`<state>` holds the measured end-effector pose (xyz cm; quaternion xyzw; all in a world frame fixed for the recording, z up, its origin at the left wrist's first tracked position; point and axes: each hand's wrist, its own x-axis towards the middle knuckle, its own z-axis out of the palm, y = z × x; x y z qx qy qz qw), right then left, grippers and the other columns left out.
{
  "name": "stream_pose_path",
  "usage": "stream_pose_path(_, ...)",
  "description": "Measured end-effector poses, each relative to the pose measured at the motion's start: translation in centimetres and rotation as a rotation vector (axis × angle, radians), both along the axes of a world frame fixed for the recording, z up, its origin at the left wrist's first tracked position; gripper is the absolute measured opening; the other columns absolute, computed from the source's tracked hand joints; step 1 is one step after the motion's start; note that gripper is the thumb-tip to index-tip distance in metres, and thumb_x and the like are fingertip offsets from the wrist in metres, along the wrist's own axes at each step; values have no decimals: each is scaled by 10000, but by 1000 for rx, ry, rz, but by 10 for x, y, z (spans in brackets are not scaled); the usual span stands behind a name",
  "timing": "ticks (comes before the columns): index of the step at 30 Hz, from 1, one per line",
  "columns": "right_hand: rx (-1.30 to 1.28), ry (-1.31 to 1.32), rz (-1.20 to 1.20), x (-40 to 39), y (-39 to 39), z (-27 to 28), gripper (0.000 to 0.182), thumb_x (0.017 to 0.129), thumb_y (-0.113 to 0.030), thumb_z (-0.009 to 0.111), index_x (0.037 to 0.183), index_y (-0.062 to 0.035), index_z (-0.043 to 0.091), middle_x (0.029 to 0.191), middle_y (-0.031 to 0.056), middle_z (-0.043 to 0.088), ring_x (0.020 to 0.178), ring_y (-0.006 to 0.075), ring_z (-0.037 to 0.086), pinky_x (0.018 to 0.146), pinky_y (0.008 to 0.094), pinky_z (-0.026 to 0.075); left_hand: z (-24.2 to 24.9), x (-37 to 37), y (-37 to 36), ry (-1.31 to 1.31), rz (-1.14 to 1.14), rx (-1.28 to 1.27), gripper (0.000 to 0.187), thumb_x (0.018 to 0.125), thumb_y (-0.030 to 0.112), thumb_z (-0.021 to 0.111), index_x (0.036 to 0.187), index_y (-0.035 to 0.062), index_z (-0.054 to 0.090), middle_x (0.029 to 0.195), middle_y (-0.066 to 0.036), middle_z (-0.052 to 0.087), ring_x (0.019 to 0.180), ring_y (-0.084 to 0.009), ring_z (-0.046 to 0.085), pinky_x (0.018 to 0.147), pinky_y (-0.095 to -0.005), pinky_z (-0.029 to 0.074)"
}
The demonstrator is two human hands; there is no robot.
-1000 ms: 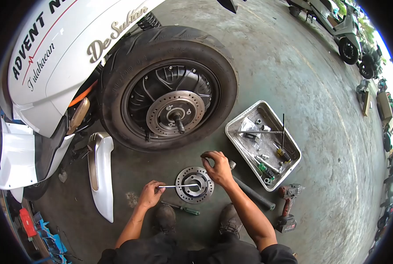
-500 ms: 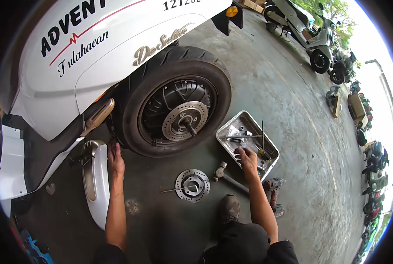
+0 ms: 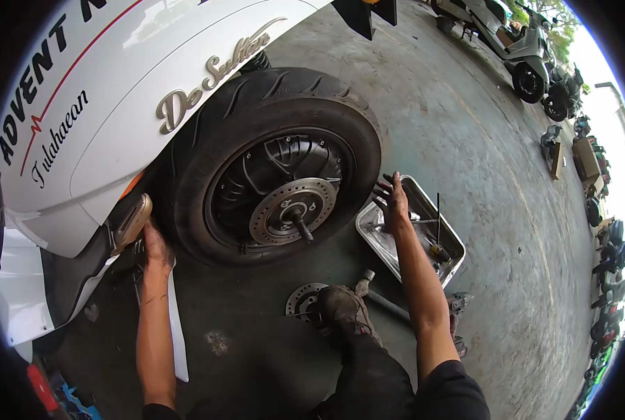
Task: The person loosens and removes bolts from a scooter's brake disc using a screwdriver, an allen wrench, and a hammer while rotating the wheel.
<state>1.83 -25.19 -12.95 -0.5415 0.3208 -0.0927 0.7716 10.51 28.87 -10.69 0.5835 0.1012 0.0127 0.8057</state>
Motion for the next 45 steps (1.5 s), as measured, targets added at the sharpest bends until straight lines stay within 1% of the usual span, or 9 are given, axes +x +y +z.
stream_pose_path(7, 575, -162, 167, 60, -7, -92, 642, 959, -547, 436, 1354, -58, 562, 1320, 125, 624, 1138, 278, 620, 977, 433, 516, 37, -18, -6, 191, -123, -154, 713, 1010, 602, 383, 1527, 113, 354, 1522, -73, 418, 1362, -254, 432, 1147, -390, 353)
stream_pose_path(11, 96, -211, 245, 62, -2, -121, 632, 962, -553, 436, 1321, -55, 586, 1273, 125, 650, 1102, 280, 635, 948, 429, 529, 39, -29, -25, 204, 278, -333, 668, 1015, 563, 357, 1495, 101, 407, 1465, -97, 486, 1329, -283, 471, 1111, -414, 399)
stream_pose_path(12, -19, -207, 283, 60, -10, -127, 628, 962, -552, 442, 1317, -54, 587, 1266, 125, 654, 1096, 280, 637, 946, 429, 530, 33, -33, -15, -50, -179, -480, 668, 1007, 563, 351, 1456, 78, 453, 1444, -119, 507, 1324, -300, 476, 1108, -429, 402)
stream_pose_path(14, -303, -275, 346, 57, -17, -122, 613, 964, -540, 466, 1310, -49, 589, 1251, 122, 658, 1085, 276, 639, 940, 427, 532, 31, -45, -22, -118, -258, -534, 665, 1007, 557, 347, 1436, 64, 471, 1435, -127, 515, 1322, -302, 478, 1108, -431, 401)
stream_pose_path(17, 314, -285, 241, 73, -24, -99, 586, 969, -514, 511, 1304, -40, 587, 1233, 119, 656, 1074, 255, 636, 938, 415, 527, 7, -59, -21, 138, 329, -355, 510, 1008, 410, 465, 1305, 9, 571, 1263, -147, 632, 1123, -311, 630, 972, -449, 515)
stream_pose_path(23, 53, -192, 181, 113, -17, 48, 652, 975, -529, 497, 1339, 9, 550, 1239, 155, 644, 1088, 248, 632, 949, 396, 513, -73, -102, -60, 338, 381, -203, 529, 1006, 423, 457, 1325, 12, 554, 1296, -146, 608, 1158, -313, 604, 992, -457, 496)
stream_pose_path(28, -44, -62, 444, 144, 5, 139, 794, 942, -610, 485, 1359, 65, 518, 1254, 219, 623, 1120, 303, 607, 1022, 375, 433, -116, -117, -109, 446, 358, -141, 546, 1005, 434, 451, 1341, 14, 540, 1325, -146, 587, 1187, -315, 583, 1008, -463, 481)
stream_pose_path(41, -602, -169, 473, 140, 11, 161, 743, 948, -583, 405, 1299, 43, 601, 1219, 278, 647, 1045, 311, 629, 991, 367, 438, -127, -137, -128, 530, 250, 49, 590, 1000, 463, 435, 1383, 19, 502, 1398, -145, 534, 1263, -320, 526, 1051, -479, 441)
stream_pose_path(45, -592, -169, 467, 140, 11, 157, 717, 968, -581, 357, 1390, -36, 555, 1290, 269, 616, 1187, 341, 589, 1046, 364, 400, -129, -138, -119, 487, 223, 58, 603, 999, 471, 430, 1396, 21, 491, 1420, -145, 517, 1287, -322, 509, 1065, -484, 428)
